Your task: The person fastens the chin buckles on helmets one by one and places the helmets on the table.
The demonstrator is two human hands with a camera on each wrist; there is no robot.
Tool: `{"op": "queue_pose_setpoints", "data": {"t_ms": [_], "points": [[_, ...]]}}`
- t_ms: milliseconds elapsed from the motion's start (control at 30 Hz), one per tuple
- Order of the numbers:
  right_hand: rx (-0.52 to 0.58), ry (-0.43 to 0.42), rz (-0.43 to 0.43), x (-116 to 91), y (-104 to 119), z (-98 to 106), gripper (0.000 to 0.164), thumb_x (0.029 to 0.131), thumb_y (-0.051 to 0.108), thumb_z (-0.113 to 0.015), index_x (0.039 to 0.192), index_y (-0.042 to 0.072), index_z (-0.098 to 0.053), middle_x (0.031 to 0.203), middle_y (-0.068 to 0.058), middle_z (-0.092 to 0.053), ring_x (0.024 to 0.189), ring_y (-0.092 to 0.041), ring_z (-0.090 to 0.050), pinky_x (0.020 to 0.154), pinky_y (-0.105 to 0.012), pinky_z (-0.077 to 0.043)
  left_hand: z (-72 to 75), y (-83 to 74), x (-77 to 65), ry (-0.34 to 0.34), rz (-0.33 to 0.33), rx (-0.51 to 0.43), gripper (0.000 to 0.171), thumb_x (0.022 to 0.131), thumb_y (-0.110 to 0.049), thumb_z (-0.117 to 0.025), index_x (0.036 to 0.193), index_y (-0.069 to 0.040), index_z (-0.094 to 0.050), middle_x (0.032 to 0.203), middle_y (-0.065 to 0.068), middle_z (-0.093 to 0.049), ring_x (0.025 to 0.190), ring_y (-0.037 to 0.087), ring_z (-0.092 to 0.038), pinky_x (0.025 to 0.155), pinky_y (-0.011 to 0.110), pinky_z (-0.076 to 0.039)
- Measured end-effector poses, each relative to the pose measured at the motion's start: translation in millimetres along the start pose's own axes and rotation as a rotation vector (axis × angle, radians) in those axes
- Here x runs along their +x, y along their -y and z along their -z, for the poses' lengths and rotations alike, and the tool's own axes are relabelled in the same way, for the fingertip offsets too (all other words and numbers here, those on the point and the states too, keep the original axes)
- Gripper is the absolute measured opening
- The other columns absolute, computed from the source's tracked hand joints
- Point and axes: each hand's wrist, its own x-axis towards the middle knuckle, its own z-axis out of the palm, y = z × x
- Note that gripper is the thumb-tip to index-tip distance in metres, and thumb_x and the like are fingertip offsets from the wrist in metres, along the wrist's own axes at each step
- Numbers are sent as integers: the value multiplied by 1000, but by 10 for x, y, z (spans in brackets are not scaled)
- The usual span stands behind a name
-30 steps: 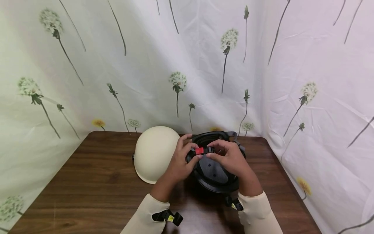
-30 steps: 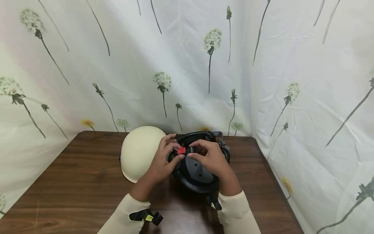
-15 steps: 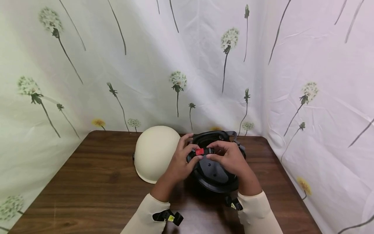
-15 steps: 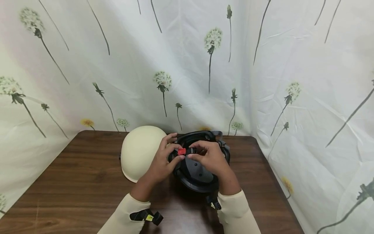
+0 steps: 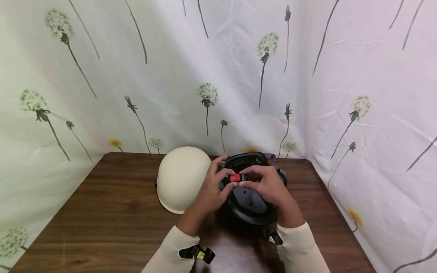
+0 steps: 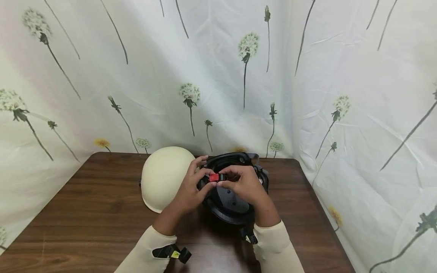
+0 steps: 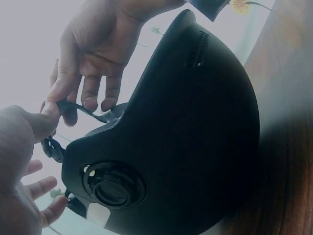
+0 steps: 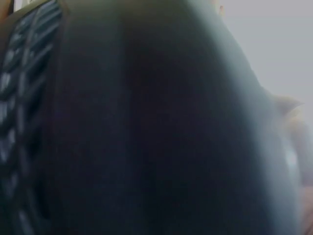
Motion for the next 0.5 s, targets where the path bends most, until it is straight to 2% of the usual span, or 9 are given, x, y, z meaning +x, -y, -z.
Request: {"op": "queue_pose_setpoints", "data": {"t_ms": [200,500], "points": [[-8,16,-14,-9,10,12,26,87,14,-88,111,16,-81,91,1,-75,73,-18,-66,64,-31,-55,-17,0,-11,7,2,-1,18,96,-12,-78,111,-7,-68,158,25,-38,141,44,-43,109,68,-42],[-59,46,-26,-20,-55,91,28,90,18,-86,117,15,-78,97,0,-75,79,-16,-69,70,-33,-58,-24,-6,-12,21,34,34,23,95,-18,-81,113,-10,-70,159,18,-39,141,42,-43,110,64,-43]]}}
